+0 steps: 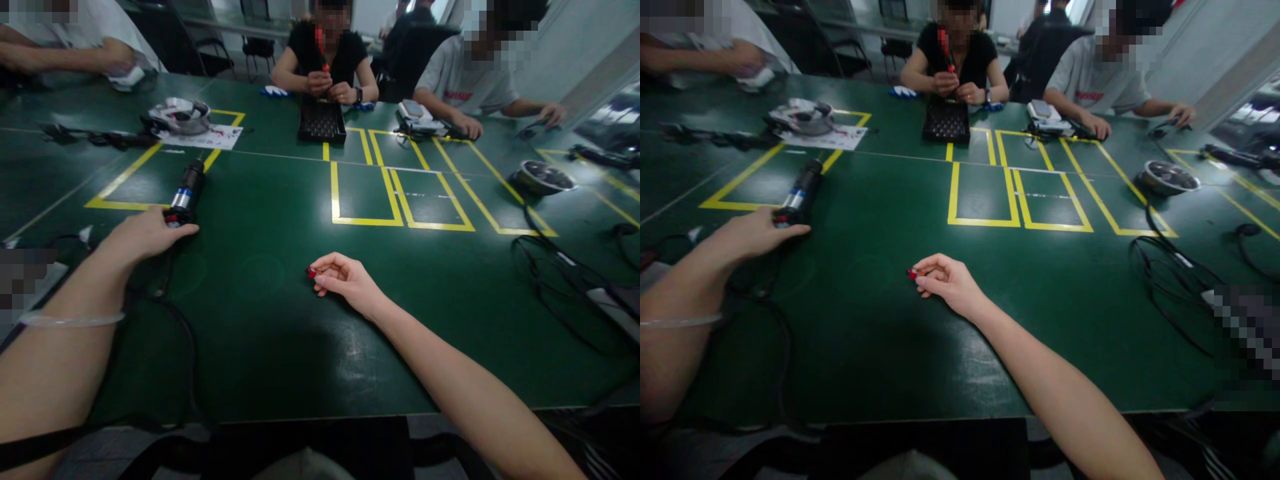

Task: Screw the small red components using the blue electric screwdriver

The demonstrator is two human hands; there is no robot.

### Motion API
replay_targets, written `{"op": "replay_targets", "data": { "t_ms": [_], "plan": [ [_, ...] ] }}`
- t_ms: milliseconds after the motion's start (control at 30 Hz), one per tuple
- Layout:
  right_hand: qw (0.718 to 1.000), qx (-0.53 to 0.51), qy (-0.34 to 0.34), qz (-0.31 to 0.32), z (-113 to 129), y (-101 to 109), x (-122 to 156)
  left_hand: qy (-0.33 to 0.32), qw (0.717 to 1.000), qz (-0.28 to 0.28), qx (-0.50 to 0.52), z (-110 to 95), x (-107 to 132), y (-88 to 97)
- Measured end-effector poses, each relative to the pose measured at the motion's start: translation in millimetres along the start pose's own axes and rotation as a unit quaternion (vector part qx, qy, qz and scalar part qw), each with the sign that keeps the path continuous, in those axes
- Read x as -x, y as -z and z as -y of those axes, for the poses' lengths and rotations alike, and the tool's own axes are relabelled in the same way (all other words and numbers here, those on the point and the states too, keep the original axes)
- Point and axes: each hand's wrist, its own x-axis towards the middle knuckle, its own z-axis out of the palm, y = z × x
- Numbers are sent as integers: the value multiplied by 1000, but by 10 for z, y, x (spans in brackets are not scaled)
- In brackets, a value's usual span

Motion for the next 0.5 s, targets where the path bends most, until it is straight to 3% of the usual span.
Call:
{"op": "replay_targets", "data": {
  "t_ms": [67,267,400,500],
  "plan": [
    [1000,-3,5,-7,-10,2,-1,40,994,48,-84,-259,144,-17],
    [999,41,31,-11,-23,9,-3,-79,991,78,-74,-1056,561,-138],
    [991,121,53,-11,-17,13,7,-135,984,91,-67,-1447,808,-240],
    [967,234,96,-12,16,4,33,-167,979,105,-53,-1672,986,-297]
  ]
}}
